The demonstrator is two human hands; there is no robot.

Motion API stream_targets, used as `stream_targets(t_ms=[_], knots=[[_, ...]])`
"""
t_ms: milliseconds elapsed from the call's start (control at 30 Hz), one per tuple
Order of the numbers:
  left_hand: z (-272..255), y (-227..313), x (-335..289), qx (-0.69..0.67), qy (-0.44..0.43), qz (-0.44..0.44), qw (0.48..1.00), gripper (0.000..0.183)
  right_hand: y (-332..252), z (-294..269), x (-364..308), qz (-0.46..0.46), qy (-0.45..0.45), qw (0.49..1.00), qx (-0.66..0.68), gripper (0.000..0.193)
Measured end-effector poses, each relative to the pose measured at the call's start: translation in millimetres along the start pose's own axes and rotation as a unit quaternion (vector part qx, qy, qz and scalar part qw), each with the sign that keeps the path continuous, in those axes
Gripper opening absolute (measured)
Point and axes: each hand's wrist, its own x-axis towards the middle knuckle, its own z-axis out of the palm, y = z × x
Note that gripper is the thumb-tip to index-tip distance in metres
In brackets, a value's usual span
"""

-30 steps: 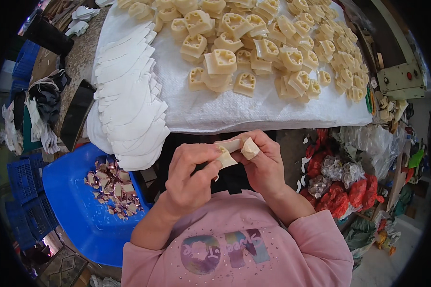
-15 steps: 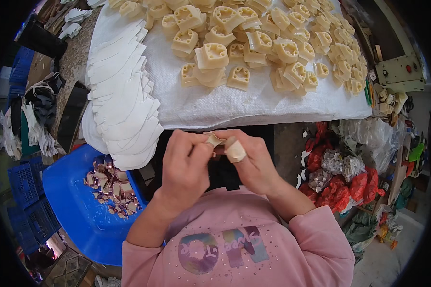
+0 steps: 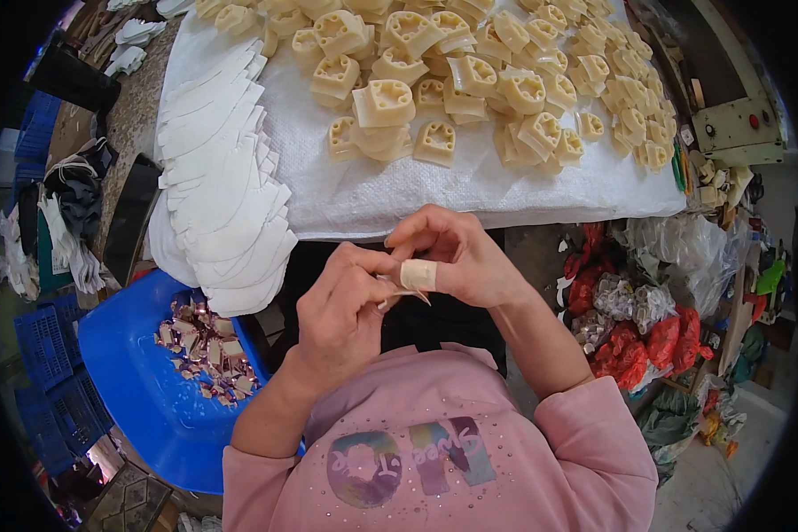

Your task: The recorder is inserting white plastic inserts into yellow plastic molds for shoe components.

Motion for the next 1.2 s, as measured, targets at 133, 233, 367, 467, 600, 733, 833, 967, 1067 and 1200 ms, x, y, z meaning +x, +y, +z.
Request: stream_targets(t_ms=[133,233,367,467,600,733,833,967,1067,1200], knots=[[4,-4,-6,-0.075,0.039,-0.071,0.994,0.014,9,8,4,-0.050,0.080,0.990,-0.105,0.025],[6,-1,-4,-0.187,0.122,-0.136,0.965,0.016,10,13,4,-0.124,0.093,0.979,-0.131,0.022],[7,5,1,-0.309,0.165,-0.244,0.904,0.014,7,4,6,-0.219,0.030,0.964,-0.147,0.021],[9,2,-2,-0.303,0.142,-0.241,0.911,0.014,9,11,5,-0.245,0.023,0.957,-0.153,0.021],[13,3,0,-0.324,0.151,-0.232,0.904,0.013,4,21,7,-0.313,0.134,0.881,-0.329,0.016],[8,2,4,-0.300,0.143,-0.237,0.913,0.012,2,15,8,-0.238,0.088,0.950,-0.182,0.016],[9,4,5,-0.244,0.103,-0.224,0.938,0.011,-3,13,8,-0.272,0.093,0.922,-0.260,0.014],[8,-4,1,-0.099,0.083,-0.137,0.982,0.016,-5,19,5,-0.352,0.161,0.828,-0.406,0.013],[3,1,3,0.002,0.073,-0.097,0.993,0.017,2,9,2,-0.329,0.114,0.883,-0.316,0.014],[-7,-7,6,0.024,0.087,-0.011,0.996,0.012,-10,3,-2,-0.248,0.073,0.964,-0.057,0.030]])
